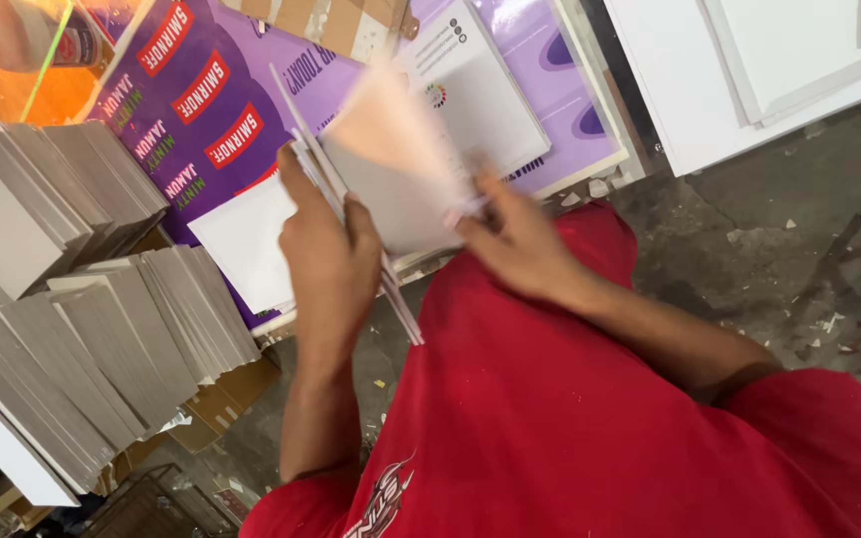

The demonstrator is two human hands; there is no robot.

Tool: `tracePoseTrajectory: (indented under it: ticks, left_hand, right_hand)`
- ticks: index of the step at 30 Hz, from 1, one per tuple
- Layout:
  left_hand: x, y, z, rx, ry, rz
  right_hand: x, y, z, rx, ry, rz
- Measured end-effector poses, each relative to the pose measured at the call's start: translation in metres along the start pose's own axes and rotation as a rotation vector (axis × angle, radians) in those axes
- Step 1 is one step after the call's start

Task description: The person aligns a white book cover with a stack of printed pages on a workbench, then inserts the pages into the cover. They repeatedly open and close the assembled book to check alignment, then stack the finished unit with others. The person continues handling multiple book units, flipping through pages and organizing them on the table.

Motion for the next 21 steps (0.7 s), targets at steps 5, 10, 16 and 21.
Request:
tracePoseTrajectory:
  ticks: [5,10,16,21]
  left_hand:
    - [0.007,0.021,-0.014,-0.051,-0.081,0.004]
    - [-0.002,0.030,-0.029,-0.166,-0.144,0.069]
    - [-0.003,0.036,-0.037,-0.187,-0.160,0.045]
    - [-0.002,0.037,-0.038,-0.148,-0.182,0.040]
  right_hand:
    - [0.015,-0.008,-0.014,-0.426,-0.455,0.220]
    - [-0.011,0.019,-0.004,-0.362,-0.494,0.180]
    - [-0.069,0.065,0.008,0.690,0.404,0.262]
    - [-0.065,0.075,-0.001,0.658,0.424,0.229]
Point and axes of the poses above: each hand's wrist, its own x-axis away from the middle knuckle, its own z-axis out of the back of the hand, y = z × x, the point moved 1 cm from there along -x, towards the middle knuckle, and after that the axes turned 13 degrees about y, right-handed, at the moved point
